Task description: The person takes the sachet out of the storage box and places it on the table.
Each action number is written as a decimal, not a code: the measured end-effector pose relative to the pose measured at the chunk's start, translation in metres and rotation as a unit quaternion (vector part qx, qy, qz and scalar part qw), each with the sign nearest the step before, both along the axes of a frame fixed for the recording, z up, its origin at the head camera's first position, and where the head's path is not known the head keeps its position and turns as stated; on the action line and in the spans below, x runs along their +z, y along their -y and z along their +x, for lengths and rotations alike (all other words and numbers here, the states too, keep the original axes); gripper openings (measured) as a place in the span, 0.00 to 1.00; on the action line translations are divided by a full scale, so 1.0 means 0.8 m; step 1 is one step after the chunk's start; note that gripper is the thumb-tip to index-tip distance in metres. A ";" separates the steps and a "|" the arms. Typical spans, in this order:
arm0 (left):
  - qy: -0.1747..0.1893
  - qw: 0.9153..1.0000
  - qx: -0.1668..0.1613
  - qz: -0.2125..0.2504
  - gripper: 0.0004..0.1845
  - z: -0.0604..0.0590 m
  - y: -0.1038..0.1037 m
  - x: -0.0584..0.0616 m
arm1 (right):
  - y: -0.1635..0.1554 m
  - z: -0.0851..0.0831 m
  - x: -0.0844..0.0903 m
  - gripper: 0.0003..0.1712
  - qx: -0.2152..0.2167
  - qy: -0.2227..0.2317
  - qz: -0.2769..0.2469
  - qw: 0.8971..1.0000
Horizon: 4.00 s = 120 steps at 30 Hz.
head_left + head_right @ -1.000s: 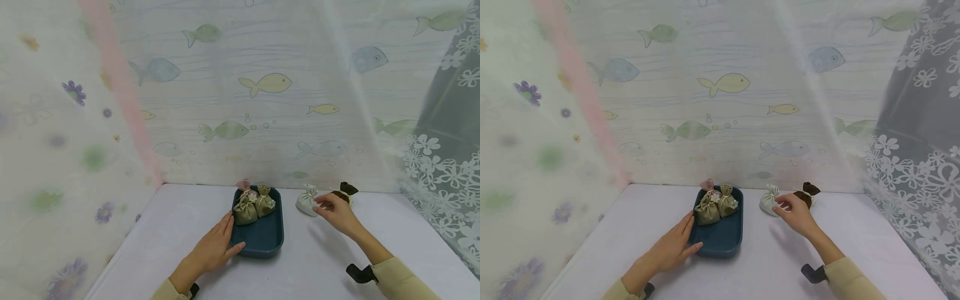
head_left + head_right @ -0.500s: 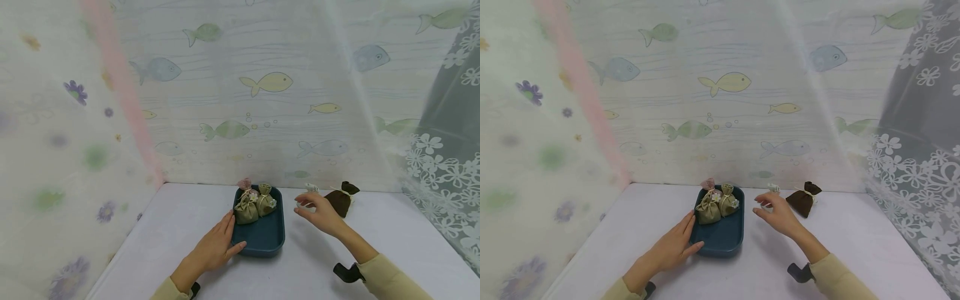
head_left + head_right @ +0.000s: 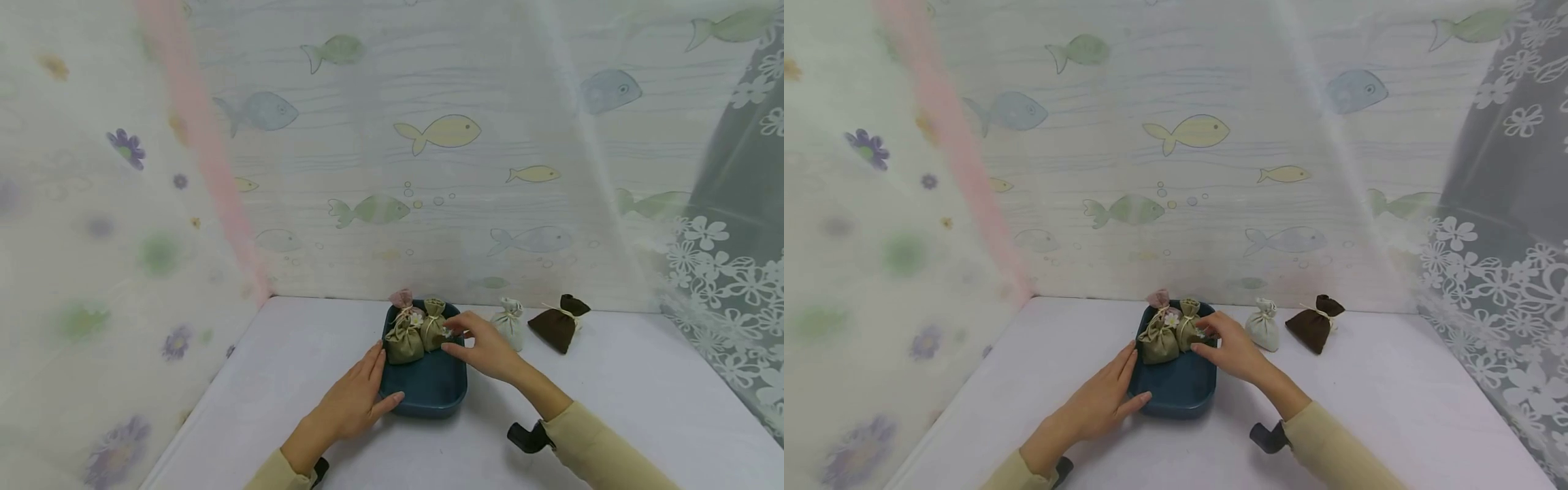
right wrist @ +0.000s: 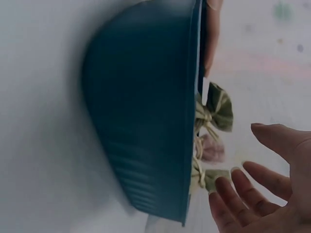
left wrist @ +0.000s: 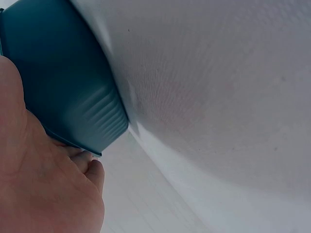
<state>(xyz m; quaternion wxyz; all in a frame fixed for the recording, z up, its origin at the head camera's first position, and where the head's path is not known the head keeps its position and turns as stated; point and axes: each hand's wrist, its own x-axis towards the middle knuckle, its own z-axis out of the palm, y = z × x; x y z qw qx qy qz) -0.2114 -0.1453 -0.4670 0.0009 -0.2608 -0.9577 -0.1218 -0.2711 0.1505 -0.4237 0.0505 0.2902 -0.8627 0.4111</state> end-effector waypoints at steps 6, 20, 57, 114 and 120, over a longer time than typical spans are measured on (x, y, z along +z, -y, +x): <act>0.002 1.000 0.000 0.001 0.51 0.003 -0.001 0.005 | 0.025 -0.010 -0.010 0.26 0.011 0.026 -0.009 1.000; -0.007 1.000 -0.004 -0.002 0.51 0.002 0.000 0.007 | 0.072 -0.023 -0.028 0.31 -0.028 0.043 -0.030 0.998; -0.009 1.000 0.004 0.004 0.51 -0.001 -0.002 -0.003 | 0.088 -0.035 -0.049 0.04 0.002 -0.022 -0.003 1.000; -0.016 1.000 -0.002 0.016 0.50 -0.001 -0.001 -0.006 | -0.061 0.029 0.012 0.11 -0.031 0.033 -0.040 0.998; -0.009 1.000 0.003 0.014 0.50 -0.001 0.000 -0.008 | -0.084 0.034 0.011 0.13 -0.051 0.006 -0.021 0.998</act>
